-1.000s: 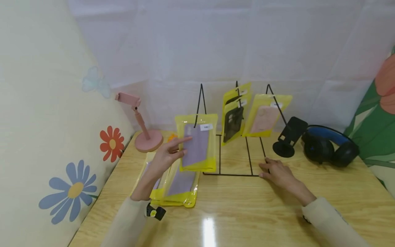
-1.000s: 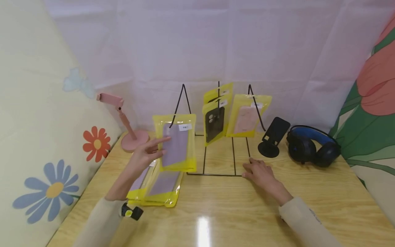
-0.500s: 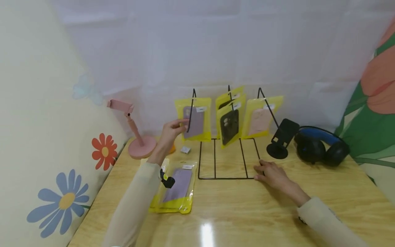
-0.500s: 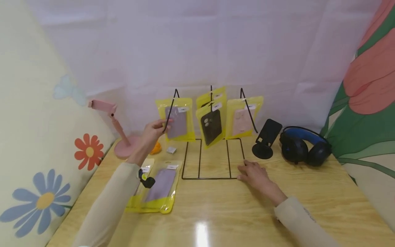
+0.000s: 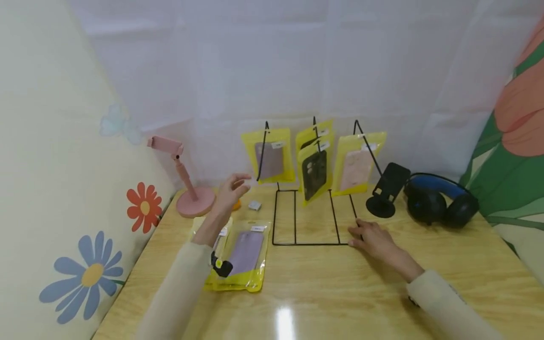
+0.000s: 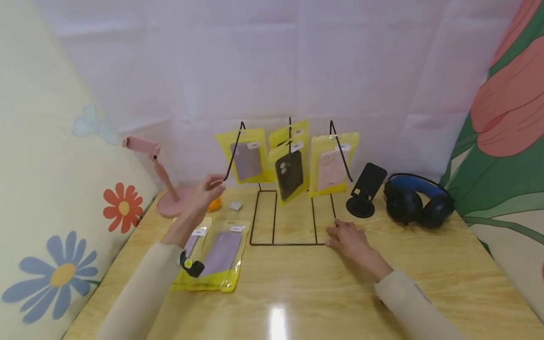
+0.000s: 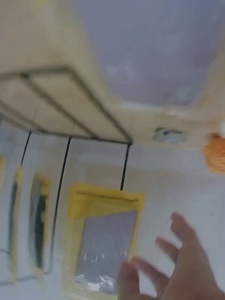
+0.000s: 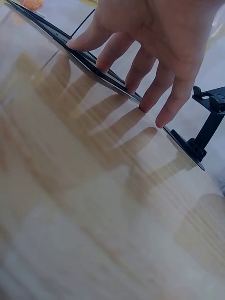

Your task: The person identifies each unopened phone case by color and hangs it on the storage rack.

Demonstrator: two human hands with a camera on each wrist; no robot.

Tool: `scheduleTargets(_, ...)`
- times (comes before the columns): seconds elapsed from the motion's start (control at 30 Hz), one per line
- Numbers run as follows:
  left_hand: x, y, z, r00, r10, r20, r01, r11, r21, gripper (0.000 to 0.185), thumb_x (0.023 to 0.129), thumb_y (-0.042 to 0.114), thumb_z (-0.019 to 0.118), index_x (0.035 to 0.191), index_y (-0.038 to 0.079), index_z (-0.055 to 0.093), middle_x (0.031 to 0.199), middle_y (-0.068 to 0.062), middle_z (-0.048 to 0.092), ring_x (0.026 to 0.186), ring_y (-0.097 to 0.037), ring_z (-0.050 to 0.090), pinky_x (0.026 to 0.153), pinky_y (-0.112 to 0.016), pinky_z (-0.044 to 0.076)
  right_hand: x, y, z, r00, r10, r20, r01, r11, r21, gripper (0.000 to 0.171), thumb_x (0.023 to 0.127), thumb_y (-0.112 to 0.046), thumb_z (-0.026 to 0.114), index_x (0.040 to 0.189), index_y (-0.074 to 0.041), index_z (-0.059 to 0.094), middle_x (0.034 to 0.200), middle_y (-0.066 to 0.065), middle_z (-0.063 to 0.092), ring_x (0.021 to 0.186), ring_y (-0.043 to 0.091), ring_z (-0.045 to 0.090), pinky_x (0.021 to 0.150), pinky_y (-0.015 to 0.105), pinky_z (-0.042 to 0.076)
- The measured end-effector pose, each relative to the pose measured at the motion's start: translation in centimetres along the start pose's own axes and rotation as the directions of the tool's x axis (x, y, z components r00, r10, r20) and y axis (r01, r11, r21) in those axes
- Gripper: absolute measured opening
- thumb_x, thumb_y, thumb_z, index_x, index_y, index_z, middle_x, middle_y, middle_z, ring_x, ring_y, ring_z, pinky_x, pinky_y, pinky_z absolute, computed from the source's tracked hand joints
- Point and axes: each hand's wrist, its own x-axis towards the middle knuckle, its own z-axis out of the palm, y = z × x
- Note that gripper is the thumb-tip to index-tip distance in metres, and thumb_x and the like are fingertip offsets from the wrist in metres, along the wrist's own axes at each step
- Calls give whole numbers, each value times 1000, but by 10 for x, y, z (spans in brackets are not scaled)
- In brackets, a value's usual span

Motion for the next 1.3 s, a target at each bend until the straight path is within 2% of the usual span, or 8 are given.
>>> scheduleTargets(0.1, -35, -15, -7, 999, 30, 29, -36, 963, 269, 35, 93, 2, 55, 126, -8, 51, 138, -28, 43, 132, -45, 34, 107, -57, 30, 0, 0, 0, 1000, -8, -2, 8, 1000, 7, 46, 92, -29, 65, 132, -5, 59, 142, 31, 41, 118, 55, 45, 84, 67, 42)
scheduleTargets(0.27, -87, -48, -31, 999, 26, 43, -47, 768, 638, 47, 88, 5, 62, 130, -12, 47, 133, -39, 39, 126, -59, 30, 100, -69, 28, -2, 0, -1, 1000, -5, -8, 5, 1000, 17, 46, 92, -29, 65, 132, -5, 59, 142, 31, 41, 118, 56, 45, 84, 68, 41)
scheduleTargets(0.37, -108, -59, -47, 990, -139, 5, 92, 682, 725, 63, 89, 16, 66, 139, -9, 37, 142, -42, 24, 130, -64, 15, 95, -78, 22, -2, 0, -3, 1000, -8, -5, 8, 1000, 10, 47, 92, -29, 65, 132, -5, 59, 142, 32, 41, 117, 56, 45, 83, 68, 42)
scheduleTargets(0.47, -121, -67, -63, 955, -294, -46, 227, 620, 751, 81, 88, 31, 68, 146, -7, 26, 145, -41, 15, 128, -65, 14, 90, -81, 22, -2, 1, -5, 1000, -10, -2, 10, 1000, 5, 47, 92, -30, 65, 132, -5, 59, 142, 32, 41, 117, 55, 45, 82, 68, 43)
scheduleTargets(0.63, -132, -73, -86, 931, -328, -158, 328, 566, 756, 89, 83, 34, 75, 142, -11, 25, 128, -45, 31, 109, -61, 33, 82, -69, 39, -2, -1, -4, 1000, -10, 6, 10, 1000, 11, 47, 93, -30, 65, 132, -5, 59, 142, 32, 41, 118, 55, 45, 82, 68, 42)
scheduleTargets(0.8, -135, -75, -100, 931, -302, -203, 352, 605, 714, 83, 78, 24, 80, 134, -11, 30, 114, -41, 31, 97, -55, 37, 77, -61, 44, -1, -3, -4, 1000, -10, 19, 10, 1000, 16, 47, 93, -30, 64, 132, -4, 59, 142, 32, 40, 118, 55, 44, 82, 68, 42)
scheduleTargets(1.03, -134, -75, -115, 968, -221, -117, 245, 742, 624, 62, 90, 8, 65, 142, -4, 34, 132, -43, 30, 104, -51, 43, 90, -63, 42, -2, -1, -3, 1000, -18, 11, 18, 1000, 24, 48, 93, -30, 64, 132, -4, 58, 142, 32, 41, 119, 54, 45, 83, 67, 43)
scheduleTargets(1.3, -148, -36, -122, 981, -99, -166, 171, 848, 502, 36, 96, 5, 54, 132, -1, 57, 139, -32, 42, 108, -43, 48, 78, -42, 47, -2, -1, -5, 1000, -16, 21, 15, 999, 35, 48, 93, -30, 64, 133, -4, 58, 143, 31, 39, 120, 55, 43, 85, 67, 42)
